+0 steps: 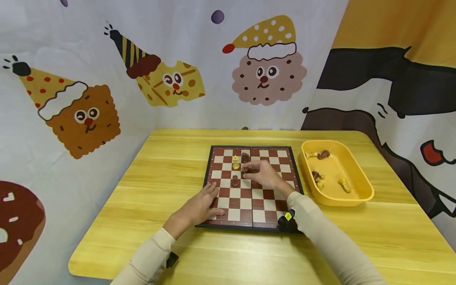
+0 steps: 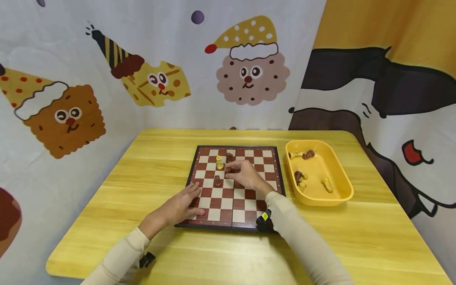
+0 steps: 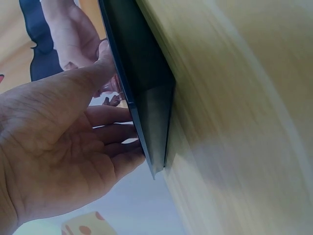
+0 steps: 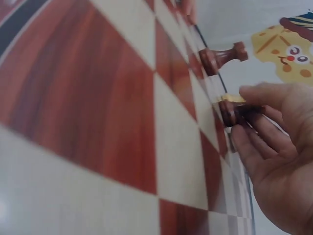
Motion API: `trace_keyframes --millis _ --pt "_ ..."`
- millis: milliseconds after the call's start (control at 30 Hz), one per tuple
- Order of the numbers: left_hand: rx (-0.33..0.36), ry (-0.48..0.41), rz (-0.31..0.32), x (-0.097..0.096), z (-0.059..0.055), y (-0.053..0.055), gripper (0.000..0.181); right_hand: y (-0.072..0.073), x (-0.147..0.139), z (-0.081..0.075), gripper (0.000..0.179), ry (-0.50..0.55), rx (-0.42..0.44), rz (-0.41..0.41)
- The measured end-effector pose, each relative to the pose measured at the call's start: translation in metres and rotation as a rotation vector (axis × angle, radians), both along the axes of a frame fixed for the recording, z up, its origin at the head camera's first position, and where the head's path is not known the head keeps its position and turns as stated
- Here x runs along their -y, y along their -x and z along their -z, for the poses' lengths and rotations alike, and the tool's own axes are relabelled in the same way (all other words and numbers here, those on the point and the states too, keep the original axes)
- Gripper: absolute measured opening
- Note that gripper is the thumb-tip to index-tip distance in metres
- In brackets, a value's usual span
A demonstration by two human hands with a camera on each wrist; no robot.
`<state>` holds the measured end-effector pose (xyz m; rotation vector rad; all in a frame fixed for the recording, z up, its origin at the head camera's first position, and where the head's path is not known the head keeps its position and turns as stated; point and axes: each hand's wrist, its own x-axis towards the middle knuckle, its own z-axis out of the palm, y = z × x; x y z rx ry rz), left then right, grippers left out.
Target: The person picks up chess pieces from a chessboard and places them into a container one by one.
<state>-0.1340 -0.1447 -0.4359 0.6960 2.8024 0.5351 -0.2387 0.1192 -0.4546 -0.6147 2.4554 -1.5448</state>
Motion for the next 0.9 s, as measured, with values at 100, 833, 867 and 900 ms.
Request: trace_keyframes --millis 100,833,867,900 --pt "-0.002 0.004 -0.003 -0.001 0.001 0.0 0.082 0.0 0.001 0.003 0.033 0.009 -0.038 0.009" --pt "0.026 -0.012 -0.01 -0.002 0.001 -0.002 0.08 0.001 0.001 -0.004 0.028 0.007 -0.033 0.107" --pt "0.028 -0.011 -0.011 -0.002 0.001 -0.002 0.08 0.001 0.001 -0.008 0.029 0.021 -0.027 0.123" --pt "0.029 -0.014 -0.013 -0.002 0.0 -0.001 0.08 0.001 -0.001 -0.012 0.03 0.038 -0.03 0.138"
